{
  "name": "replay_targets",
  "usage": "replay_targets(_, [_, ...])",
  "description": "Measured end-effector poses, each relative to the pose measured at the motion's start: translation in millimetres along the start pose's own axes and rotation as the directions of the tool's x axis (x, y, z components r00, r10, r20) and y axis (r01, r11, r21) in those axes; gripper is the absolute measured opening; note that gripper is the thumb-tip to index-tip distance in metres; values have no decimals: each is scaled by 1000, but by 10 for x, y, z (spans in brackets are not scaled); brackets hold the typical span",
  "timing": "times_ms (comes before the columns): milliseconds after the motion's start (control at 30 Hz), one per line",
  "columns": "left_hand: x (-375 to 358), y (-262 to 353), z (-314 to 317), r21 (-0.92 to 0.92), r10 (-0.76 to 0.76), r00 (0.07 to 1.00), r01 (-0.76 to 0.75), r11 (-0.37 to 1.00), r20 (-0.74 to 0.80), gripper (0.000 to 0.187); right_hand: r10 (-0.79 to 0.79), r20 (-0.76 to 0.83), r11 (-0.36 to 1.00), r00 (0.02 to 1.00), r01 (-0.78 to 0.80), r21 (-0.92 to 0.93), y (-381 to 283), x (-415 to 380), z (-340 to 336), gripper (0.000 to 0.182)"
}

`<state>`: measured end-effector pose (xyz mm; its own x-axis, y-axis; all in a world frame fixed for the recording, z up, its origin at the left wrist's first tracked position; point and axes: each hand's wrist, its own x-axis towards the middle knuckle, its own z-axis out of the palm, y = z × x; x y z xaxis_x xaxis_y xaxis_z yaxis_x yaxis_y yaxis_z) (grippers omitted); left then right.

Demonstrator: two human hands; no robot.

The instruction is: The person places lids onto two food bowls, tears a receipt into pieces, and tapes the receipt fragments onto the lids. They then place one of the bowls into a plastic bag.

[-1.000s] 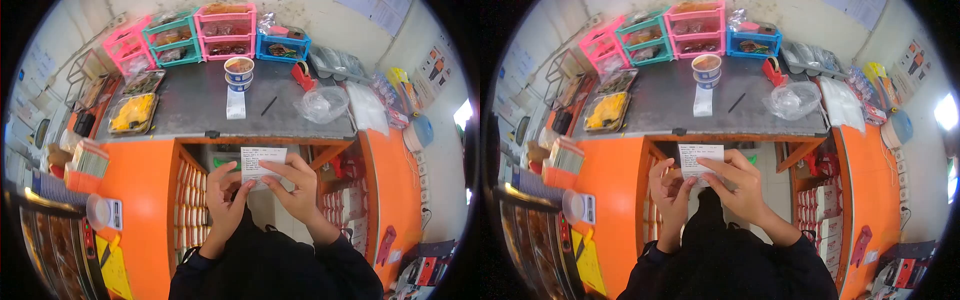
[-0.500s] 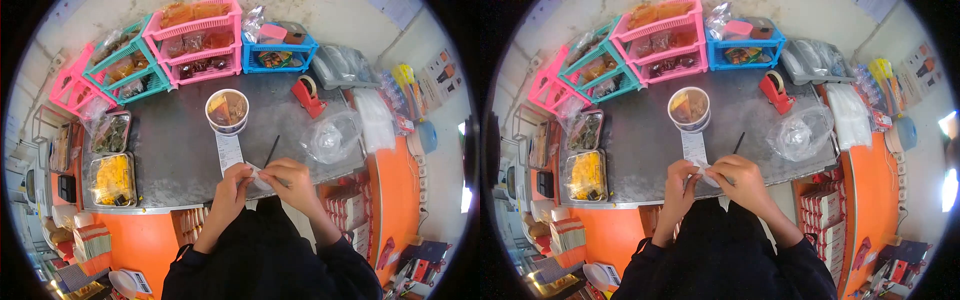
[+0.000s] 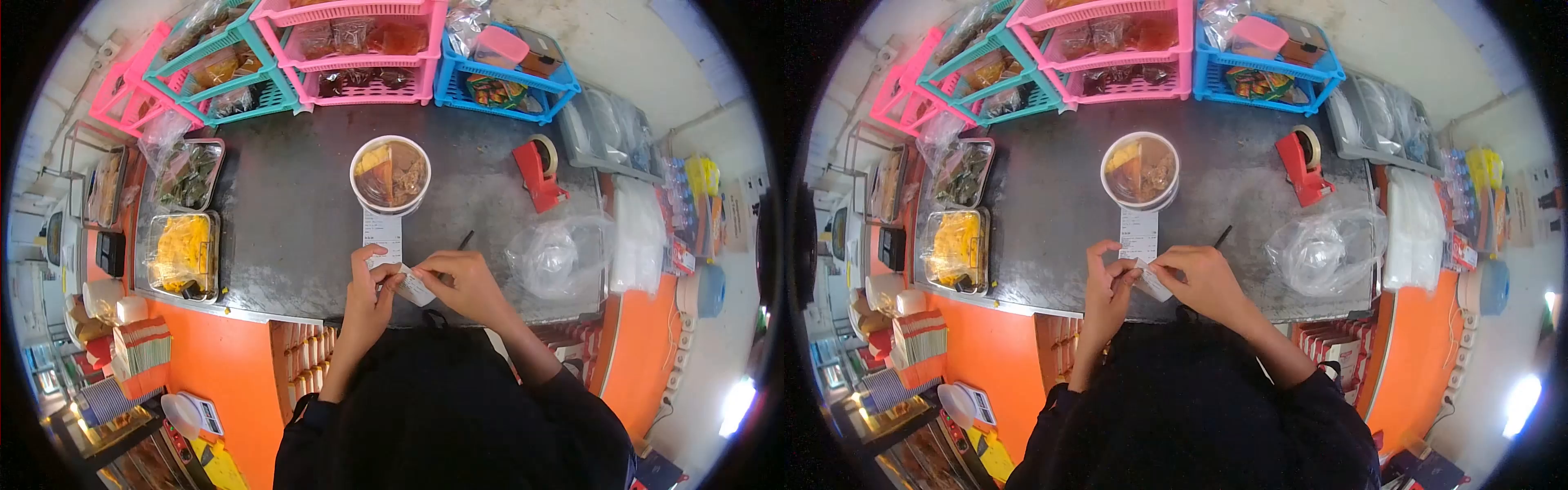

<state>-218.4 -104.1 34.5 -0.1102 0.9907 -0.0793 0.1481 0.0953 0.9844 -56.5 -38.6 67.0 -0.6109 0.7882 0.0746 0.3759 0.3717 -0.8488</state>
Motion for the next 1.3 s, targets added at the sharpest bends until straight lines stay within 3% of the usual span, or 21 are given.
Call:
replay_targets(67, [8,-80,32,-103,14,1000,-15,995,-11,41,121,-25,980,992,-116,163,30,31,-4,12])
replay_targets(167, [-22,-94,69,-142,-45,998,40,989,-31,34,104,-107,979,989,-82,189,122,27,85,14])
replay_targets(300, [-73,-110,140,15,71,997,-70,997,-30,33,114,-13,984,993,-111,136,95,12,123,16])
replay_targets(500, [-139,-186,199,-357,53,989,-101,929,-141,31,411,-24,758,911,-327,564,308,-4,303,19])
replay_targets(567, [-166,-86,46,227,149,988,-139,964,-28,30,531,-274,746,802,-289,600,333,47,232,19])
replay_targets(633, [-179,-165,-36,191,74,997,-74,979,8,27,573,-343,750,744,-307,586,293,59,201,12])
replay_targets(667, [-183,-182,-55,157,1,999,-9,988,48,27,266,-570,958,777,-148,246,282,40,232,11])
replay_targets(700, [-158,-178,-39,157,2,999,-9,988,46,27,-110,-655,988,747,9,-156,267,26,259,13])
replay_targets(733, [-109,-139,-5,-41,-67,996,69,997,50,23,-279,-558,940,782,104,-324,240,-15,295,22])
replay_targets(767, [-67,-95,8,-237,-133,989,146,960,70,21,-279,-557,940,782,104,-325,219,-55,339,22])
replay_targets(800, [-38,-23,-7,-240,-131,989,144,960,69,21,-364,-476,898,800,167,-407,210,-84,384,23])
replay_targets(833, [-15,66,-26,-303,-258,963,271,914,84,20,-441,-386,846,810,232,-480,213,-99,424,24])
replay_targets(867, [5,108,-41,-362,-382,918,394,845,107,20,-428,-401,853,810,215,-475,227,-103,461,25])
replay_targets(900, [34,39,-42,-365,-385,917,396,842,106,20,-426,-397,853,813,216,-474,225,-91,454,25])
replay_targets(1000, [144,-206,-55,-202,-243,969,246,948,37,26,-384,-327,845,863,186,-502,219,-21,366,27])
replay_targets(1067, [225,-244,-100,-335,-285,959,268,903,0,29,-235,-358,963,904,167,-211,232,53,269,23])
replay_targets(1100, [270,-257,-121,-341,-283,959,266,902,-1,29,-238,-353,962,905,169,-216,205,126,231,23])
replay_targets(1167, [359,-280,-169,-207,-116,993,119,971,29,27,155,-403,980,902,-90,176,159,293,163,17])
replay_targets(1200, [413,-295,-203,-213,-114,993,116,970,24,27,150,-398,981,905,-88,171,194,366,139,17])
replay_targets(1267, [526,-318,-275,-151,-190,977,203,968,96,25,349,-80,892,934,-304,335,323,511,112,14])
replay_targets(1300, [574,-278,-313,-154,-191,977,204,967,93,25,348,-76,892,935,-305,333,452,628,123,14])
